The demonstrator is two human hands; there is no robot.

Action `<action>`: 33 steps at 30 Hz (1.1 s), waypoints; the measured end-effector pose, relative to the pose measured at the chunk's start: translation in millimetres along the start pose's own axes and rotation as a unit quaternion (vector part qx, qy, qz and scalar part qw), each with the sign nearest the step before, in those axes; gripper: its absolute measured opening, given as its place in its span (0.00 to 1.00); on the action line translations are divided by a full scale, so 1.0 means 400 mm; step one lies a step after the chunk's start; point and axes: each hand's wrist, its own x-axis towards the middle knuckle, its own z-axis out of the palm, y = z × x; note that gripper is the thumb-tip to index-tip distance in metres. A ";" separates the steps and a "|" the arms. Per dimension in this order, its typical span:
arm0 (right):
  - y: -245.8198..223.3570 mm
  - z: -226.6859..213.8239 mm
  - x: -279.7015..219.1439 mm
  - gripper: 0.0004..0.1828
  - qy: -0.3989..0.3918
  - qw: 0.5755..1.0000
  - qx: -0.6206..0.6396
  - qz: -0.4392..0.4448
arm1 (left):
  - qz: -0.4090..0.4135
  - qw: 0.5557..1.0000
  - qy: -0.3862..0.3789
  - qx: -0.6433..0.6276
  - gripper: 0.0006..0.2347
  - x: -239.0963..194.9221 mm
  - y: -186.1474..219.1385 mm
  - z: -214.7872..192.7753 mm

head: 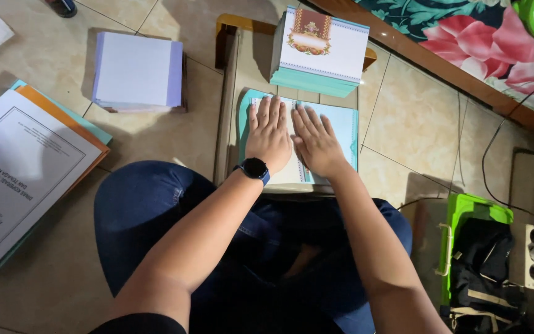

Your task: The person sits on the floor and repeatedly inserts a light blue cover sheet into a notebook spine, then presses the cover flat. They continue this process with multiple notebooks, stacking completed units on a small stool.

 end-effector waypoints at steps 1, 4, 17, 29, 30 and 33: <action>-0.006 0.014 -0.029 0.34 -0.001 1.000 0.000 0.000 | 0.000 1.000 0.000 -0.001 0.25 0.001 -0.001 0.005; -0.034 0.019 -0.120 0.35 0.065 0.996 -0.058 -0.034 | 0.003 1.000 0.011 0.010 0.25 0.004 -0.003 0.022; -0.093 -0.035 -0.306 0.39 0.014 0.990 0.136 -0.023 | 0.130 0.976 -0.164 0.051 0.45 -0.059 -0.024 -0.069; -0.045 0.004 -0.304 0.23 0.228 0.821 0.498 0.164 | 0.198 0.975 -0.078 -0.060 0.11 -0.087 -0.047 -0.123; -0.049 0.014 -0.299 0.23 0.249 0.785 0.537 0.183 | 0.208 0.973 -0.012 -0.098 0.12 -0.098 -0.045 -0.158; -0.011 0.032 -0.284 0.31 0.278 0.738 0.593 0.165 | 0.182 0.919 0.031 -0.349 0.11 -0.119 -0.017 -0.266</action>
